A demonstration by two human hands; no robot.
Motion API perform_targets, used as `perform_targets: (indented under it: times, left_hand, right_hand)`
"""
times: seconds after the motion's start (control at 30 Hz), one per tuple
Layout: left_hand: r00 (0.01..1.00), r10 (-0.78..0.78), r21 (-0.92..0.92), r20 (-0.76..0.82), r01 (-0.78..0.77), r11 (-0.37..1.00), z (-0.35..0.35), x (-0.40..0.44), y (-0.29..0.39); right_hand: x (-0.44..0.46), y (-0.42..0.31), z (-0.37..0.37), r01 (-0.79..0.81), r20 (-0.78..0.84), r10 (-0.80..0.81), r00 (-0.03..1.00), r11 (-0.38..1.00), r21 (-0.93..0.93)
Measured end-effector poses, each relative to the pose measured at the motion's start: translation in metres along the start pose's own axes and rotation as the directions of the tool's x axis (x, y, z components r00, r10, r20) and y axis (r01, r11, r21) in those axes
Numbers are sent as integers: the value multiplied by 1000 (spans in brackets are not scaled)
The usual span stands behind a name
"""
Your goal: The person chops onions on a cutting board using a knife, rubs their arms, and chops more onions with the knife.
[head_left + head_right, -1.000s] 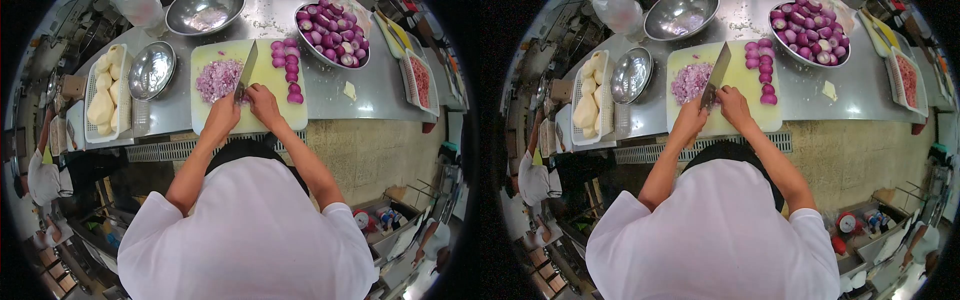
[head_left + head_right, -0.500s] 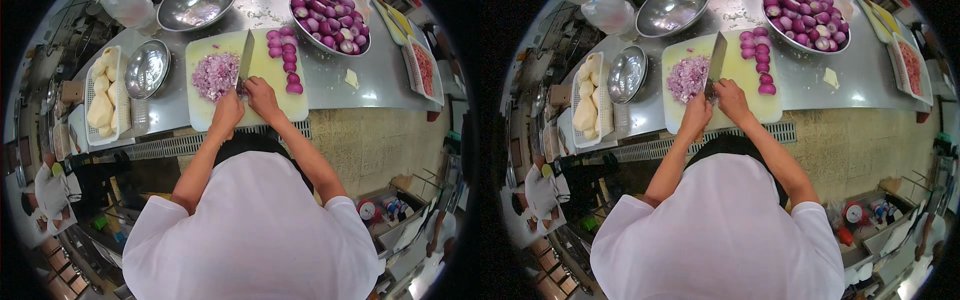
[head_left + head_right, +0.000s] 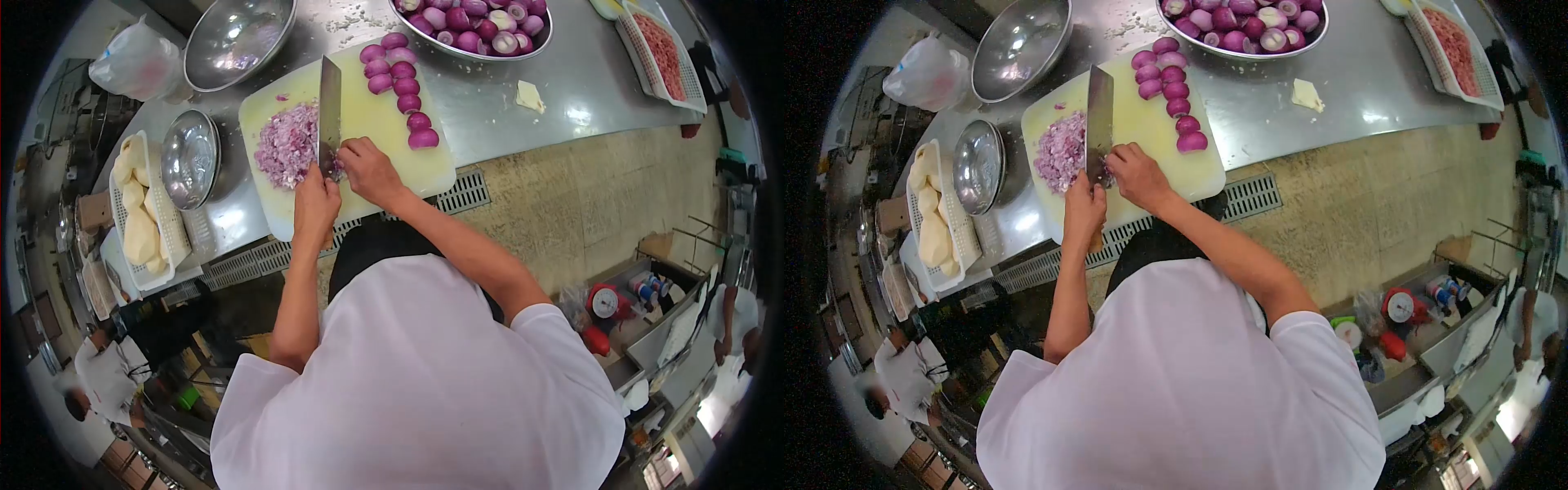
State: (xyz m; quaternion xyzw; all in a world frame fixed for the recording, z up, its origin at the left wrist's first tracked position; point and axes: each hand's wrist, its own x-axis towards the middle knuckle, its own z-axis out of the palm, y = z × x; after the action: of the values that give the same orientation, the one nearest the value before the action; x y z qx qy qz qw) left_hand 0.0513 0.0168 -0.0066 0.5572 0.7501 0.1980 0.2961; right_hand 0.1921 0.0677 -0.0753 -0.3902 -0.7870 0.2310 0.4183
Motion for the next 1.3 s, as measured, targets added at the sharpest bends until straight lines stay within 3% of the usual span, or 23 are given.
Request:
perform_targets:
  times: [0.13, 0.2, 0.23, 0.3, 0.4, 0.53, 0.57, 0.63, 0.67, 0.73, 0.93, 1.03, 1.3]
  left_hand:
    - [1000, -25, -4, -1, 25, 1000, 6, -1, -2]
    - [979, 191, -21, -72, -193, 981, 14, -1, -21]
    - [980, 181, -21, -83, -183, 983, 7, -5, -7]
    - [964, -155, -365, 215, 226, 903, -7, -12, 23]
    - [954, -167, -248, 247, 229, 941, -18, -11, 27]
    - [993, 21, -162, 117, -2, 987, -30, -30, 14]
    - [994, 10, -162, 106, 8, 987, -24, -31, 5]
    - [981, 192, 3, -21, -192, 981, -13, -34, -5]
    - [983, 184, 3, -26, -184, 983, -12, -36, -11]
    - [982, -25, -81, 185, 40, 996, -38, -37, 15]
    - [991, 108, -23, 84, -106, 994, -15, -40, -4]
    - [989, 39, -72, 142, -29, 997, -32, -45, 11]
    - [988, 95, -46, 122, -90, 995, -26, -49, 10]
  right_hand:
    - [-1, 1, -2, 13, 13, -13, 1000, 1000, 6]
    - [-2, -1, -3, 5, 17, -5, 1000, 1000, 8]
    - [0, 0, -2, 2, 5, -2, 1000, 1000, 6]
    - [0, 2, 2, 1, -10, -1, 1000, 1000, 19]
    - [-2, 1, 2, 15, -34, -13, 999, 999, 52]
    - [0, 1, 4, -15, -52, 18, 998, 998, 57]
    - [1, 1, 3, -14, -33, 15, 999, 999, 36]
    - [2, 1, 5, -12, -18, 12, 1000, 1000, 1]
    - [2, 1, 5, -8, -10, 8, 1000, 1000, 7]
    - [2, 1, 4, 4, -16, -5, 1000, 1000, -14]
    - [4, -4, 4, 17, -39, -18, 999, 999, -29]
    - [2, -1, 4, 27, -38, -28, 999, 999, -17]
    - [-1, 0, 2, 11, -14, -12, 1000, 999, -43]
